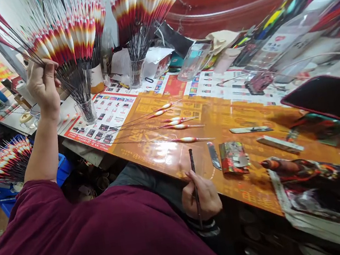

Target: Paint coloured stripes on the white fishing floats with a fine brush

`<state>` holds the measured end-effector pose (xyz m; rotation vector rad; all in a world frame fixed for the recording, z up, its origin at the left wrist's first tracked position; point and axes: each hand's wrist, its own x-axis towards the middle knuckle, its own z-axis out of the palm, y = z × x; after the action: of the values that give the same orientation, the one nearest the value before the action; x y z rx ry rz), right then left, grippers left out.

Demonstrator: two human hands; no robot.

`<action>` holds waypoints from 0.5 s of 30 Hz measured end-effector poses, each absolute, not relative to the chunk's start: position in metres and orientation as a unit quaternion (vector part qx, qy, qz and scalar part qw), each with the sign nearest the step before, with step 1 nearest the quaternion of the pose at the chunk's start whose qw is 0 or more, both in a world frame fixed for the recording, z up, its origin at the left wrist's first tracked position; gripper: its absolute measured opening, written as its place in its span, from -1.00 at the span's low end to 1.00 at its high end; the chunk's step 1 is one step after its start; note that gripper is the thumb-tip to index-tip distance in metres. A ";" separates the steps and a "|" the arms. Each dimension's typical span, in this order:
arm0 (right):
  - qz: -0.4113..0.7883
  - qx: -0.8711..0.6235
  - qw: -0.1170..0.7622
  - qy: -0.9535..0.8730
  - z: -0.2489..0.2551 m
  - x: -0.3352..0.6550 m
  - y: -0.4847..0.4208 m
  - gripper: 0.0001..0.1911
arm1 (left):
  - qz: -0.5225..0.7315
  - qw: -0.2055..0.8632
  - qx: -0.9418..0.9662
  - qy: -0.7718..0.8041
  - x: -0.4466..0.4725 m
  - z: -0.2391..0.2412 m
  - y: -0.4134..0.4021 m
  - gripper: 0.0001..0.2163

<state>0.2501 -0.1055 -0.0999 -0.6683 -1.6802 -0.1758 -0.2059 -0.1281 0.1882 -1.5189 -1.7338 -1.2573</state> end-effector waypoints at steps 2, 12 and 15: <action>-0.076 -0.288 0.615 -0.730 -0.100 0.250 -0.105 -0.48 | -0.459 0.245 -0.559 -0.646 -0.216 0.187 -0.122 -0.29; -0.069 -0.288 0.602 -0.742 -0.101 0.252 -0.107 -0.50 | -0.482 0.125 -0.477 -0.724 -0.232 0.171 -0.087 -0.60; -0.063 -0.289 0.601 -0.743 -0.101 0.253 -0.107 -0.48 | -0.476 0.080 -0.449 -0.752 -0.232 0.168 -0.077 -0.70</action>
<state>0.2527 -0.1075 -0.1011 -0.6688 -1.7221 -0.1450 -0.2323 -0.0774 0.1682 -1.3445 -2.2495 -1.4228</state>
